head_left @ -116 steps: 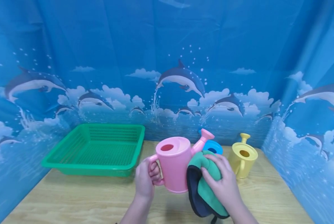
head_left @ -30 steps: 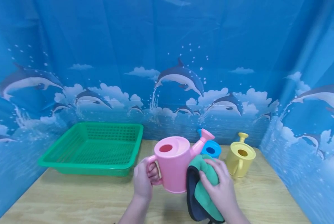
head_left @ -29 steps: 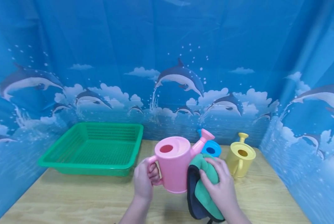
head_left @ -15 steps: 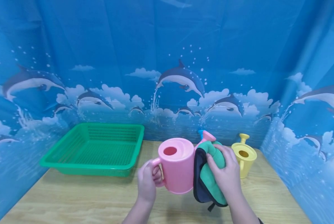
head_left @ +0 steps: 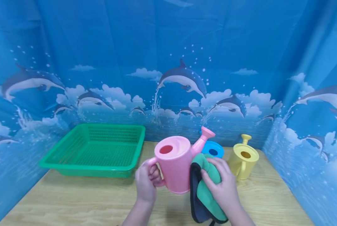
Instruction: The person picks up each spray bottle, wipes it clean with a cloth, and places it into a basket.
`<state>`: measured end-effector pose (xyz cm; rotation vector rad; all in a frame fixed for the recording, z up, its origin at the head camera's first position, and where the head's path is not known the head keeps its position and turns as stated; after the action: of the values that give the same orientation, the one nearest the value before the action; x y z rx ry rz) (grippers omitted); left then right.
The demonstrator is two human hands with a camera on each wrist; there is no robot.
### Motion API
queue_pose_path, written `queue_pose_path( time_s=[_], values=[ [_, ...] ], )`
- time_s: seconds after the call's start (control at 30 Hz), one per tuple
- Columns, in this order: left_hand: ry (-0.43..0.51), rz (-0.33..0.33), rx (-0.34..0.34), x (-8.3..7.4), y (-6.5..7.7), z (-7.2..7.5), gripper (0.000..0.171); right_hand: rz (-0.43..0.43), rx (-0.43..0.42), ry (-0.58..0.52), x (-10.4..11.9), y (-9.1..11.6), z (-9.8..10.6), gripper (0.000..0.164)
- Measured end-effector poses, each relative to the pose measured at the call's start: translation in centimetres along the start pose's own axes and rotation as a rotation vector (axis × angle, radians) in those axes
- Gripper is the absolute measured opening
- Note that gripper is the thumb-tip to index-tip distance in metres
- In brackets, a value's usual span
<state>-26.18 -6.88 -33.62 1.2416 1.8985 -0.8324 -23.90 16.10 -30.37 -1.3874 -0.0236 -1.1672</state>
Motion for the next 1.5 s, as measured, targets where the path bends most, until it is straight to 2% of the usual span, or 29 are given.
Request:
queue_pose_path(
  time_s=[0.13, 0.23, 0.33, 0.5, 0.57, 0.73, 0.83, 1.1, 1.5],
  values=[
    [-0.018, 0.009, -0.018, 0.0, -0.2, 0.3, 0.039, 0.069, 0.007, -0.054, 0.5, 0.9, 0.1, 0.037],
    [-0.012, 0.029, -0.008, 0.2, -0.2, 0.2, 0.040, 0.086, -0.006, -0.065, 0.7, 1.1, 0.3, 0.037],
    [-0.012, 0.018, 0.023, 0.2, -0.1, -0.1, 0.039, 0.045, -0.016, -0.040, 0.5, 0.6, 0.5, 0.036],
    [-0.080, -0.081, 0.085, -0.2, 0.5, -0.7, 0.040, -0.038, -0.044, 0.027, -0.3, -0.7, 0.9, 0.034],
    [-0.109, -0.101, 0.094, -0.1, 0.7, -0.8, 0.042, -0.070, -0.051, 0.048, -0.7, -1.1, 1.1, 0.033],
    [-0.155, -0.075, 0.103, 0.6, 0.9, -1.0, 0.046, -0.159, -0.053, 0.069, -1.7, -1.4, 1.6, 0.033],
    [-0.182, -0.070, 0.106, 0.9, 1.1, -1.0, 0.047, -0.184, -0.054, 0.076, -2.1, -1.2, 1.9, 0.033],
    [-0.216, -0.093, 0.112, 0.9, 1.2, -0.9, 0.046, -0.156, -0.096, 0.071, -2.3, -1.3, 2.4, 0.034],
    [-0.200, -0.125, 0.206, 0.4, 1.3, -1.9, 0.041, -0.138, -0.091, 0.090, -2.4, -1.8, 2.6, 0.035]
  ],
)
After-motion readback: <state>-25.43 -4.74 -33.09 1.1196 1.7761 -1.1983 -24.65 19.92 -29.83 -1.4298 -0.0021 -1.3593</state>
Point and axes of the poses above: each hand's wrist, its own y-axis away from the middle knuckle, its own z-axis out of the back of the hand, x = y × z, the point moved 10 cm from there along -y, towards the middle knuckle, and after that the axes turned 11 degrees about -x, right-handed, at the moved point
